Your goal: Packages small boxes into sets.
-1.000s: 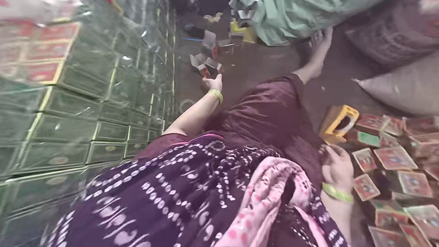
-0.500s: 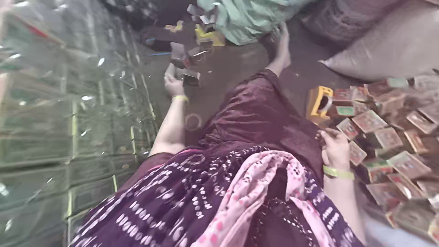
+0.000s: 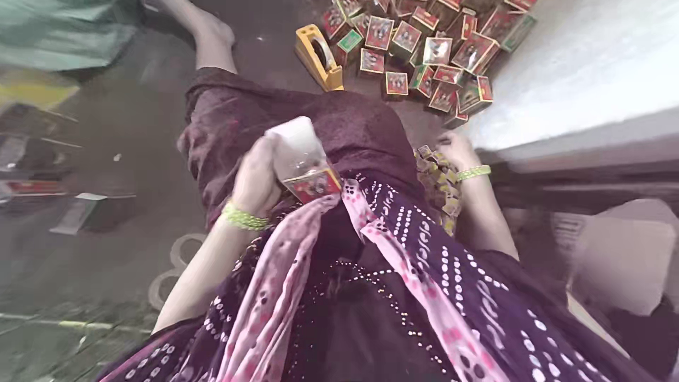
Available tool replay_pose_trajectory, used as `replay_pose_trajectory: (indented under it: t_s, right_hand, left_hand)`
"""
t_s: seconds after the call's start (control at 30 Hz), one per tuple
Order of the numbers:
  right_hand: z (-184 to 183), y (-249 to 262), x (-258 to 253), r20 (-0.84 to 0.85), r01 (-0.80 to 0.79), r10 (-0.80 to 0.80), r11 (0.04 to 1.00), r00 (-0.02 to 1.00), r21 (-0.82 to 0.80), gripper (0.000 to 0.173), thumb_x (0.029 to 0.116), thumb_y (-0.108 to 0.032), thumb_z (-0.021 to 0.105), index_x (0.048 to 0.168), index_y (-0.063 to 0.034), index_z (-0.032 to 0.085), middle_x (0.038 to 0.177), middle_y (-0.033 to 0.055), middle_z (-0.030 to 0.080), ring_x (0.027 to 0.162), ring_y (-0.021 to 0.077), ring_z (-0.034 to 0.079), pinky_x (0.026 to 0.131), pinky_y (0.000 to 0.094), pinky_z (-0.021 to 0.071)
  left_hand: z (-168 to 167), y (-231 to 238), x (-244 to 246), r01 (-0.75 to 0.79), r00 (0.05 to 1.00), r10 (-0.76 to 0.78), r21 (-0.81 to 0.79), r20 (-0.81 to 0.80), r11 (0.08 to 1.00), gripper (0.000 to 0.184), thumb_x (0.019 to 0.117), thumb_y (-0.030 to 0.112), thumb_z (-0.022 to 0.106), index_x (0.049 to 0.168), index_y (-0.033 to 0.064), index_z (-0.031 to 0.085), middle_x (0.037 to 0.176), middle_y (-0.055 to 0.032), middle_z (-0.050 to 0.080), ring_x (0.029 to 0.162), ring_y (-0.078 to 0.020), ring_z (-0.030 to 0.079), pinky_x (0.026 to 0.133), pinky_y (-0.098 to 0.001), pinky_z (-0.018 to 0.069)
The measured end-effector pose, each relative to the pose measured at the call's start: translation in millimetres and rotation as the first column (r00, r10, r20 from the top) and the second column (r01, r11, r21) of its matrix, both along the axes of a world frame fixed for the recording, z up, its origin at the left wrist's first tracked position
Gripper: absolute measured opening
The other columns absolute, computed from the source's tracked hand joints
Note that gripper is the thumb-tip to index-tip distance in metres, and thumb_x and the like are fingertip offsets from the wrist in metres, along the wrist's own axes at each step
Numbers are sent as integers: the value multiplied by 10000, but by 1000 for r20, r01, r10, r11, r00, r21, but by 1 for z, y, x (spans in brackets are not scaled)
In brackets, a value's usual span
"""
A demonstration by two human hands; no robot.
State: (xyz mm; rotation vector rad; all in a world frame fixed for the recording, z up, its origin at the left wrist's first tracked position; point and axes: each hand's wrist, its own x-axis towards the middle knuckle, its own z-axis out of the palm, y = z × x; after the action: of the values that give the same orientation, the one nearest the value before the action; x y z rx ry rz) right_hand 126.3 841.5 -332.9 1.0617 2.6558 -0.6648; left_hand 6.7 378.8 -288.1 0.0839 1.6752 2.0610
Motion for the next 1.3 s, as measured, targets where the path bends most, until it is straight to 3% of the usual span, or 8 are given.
replay_pose_trajectory:
  t_s: [0.13,0.23,0.4,0.57,0.7,0.83,1.07,1.3]
  right_hand:
    - [-47,-10,24,177,-139,121,986,977,88,298,948,-158,672,1222,-41,684,1174,290,674,1114,495,643,920,728,490]
    - [-58,-19,20,249,-154,114,977,962,145,365,921,-353,716,1137,-58,732,1206,295,657,1197,500,587,974,735,437]
    - [-35,-38,2,342,-124,80,986,936,109,372,964,-352,657,1170,-47,704,1182,275,682,1153,484,628,941,707,471]
    - [10,-48,-17,-199,-37,52,996,979,81,409,986,-226,642,1326,0,612,1189,264,677,1097,418,665,970,632,509]
    - [66,-107,-38,-795,-264,192,964,575,42,310,967,-220,718,1209,-33,668,1040,83,726,867,123,717,798,331,619]
    - [97,-174,-62,-866,-604,440,765,238,222,194,946,-105,720,1130,-42,720,1216,106,688,1139,202,657,977,386,572]
    - [85,-221,-114,-503,-788,864,316,9,529,215,981,-22,612,1118,-84,766,1108,164,693,1114,314,651,1004,464,535]
    - [50,-233,-119,-454,-849,890,214,-33,483,259,985,-69,538,1150,-23,733,1235,145,718,1235,278,650,1103,455,486]
  left_hand:
    - [-25,40,2,434,897,-436,39,69,900,687,1039,674,224,1401,182,538,1178,-52,717,1012,-175,712,830,-420,614]
    - [-20,45,9,561,827,-559,-112,54,820,915,757,361,856,1476,109,349,1153,-53,715,993,-142,717,859,-349,621]
    - [-5,44,4,409,905,-422,-164,-53,898,993,659,52,928,1476,113,367,1169,-66,715,1024,-156,720,906,-351,620]
    - [-17,61,-16,350,905,-355,-64,-233,934,901,642,0,930,1410,75,465,1167,-72,718,1043,-165,716,930,-376,614]
    - [-40,74,-21,305,948,-280,186,-149,934,845,662,-96,885,1386,50,474,1149,-109,727,1029,-231,725,923,-425,615]
    - [-61,65,-36,122,984,-111,69,-142,990,926,643,-49,917,1428,54,437,1214,-118,701,1097,-215,700,975,-413,592]
    - [-72,45,-46,125,929,-194,-225,-316,966,885,682,103,934,1423,1,460,1192,-120,693,1081,-153,692,988,-368,572]
    - [-79,46,-44,205,852,-329,-318,-408,926,833,700,165,916,1391,-13,487,1162,-115,699,1059,-128,685,971,-351,562]
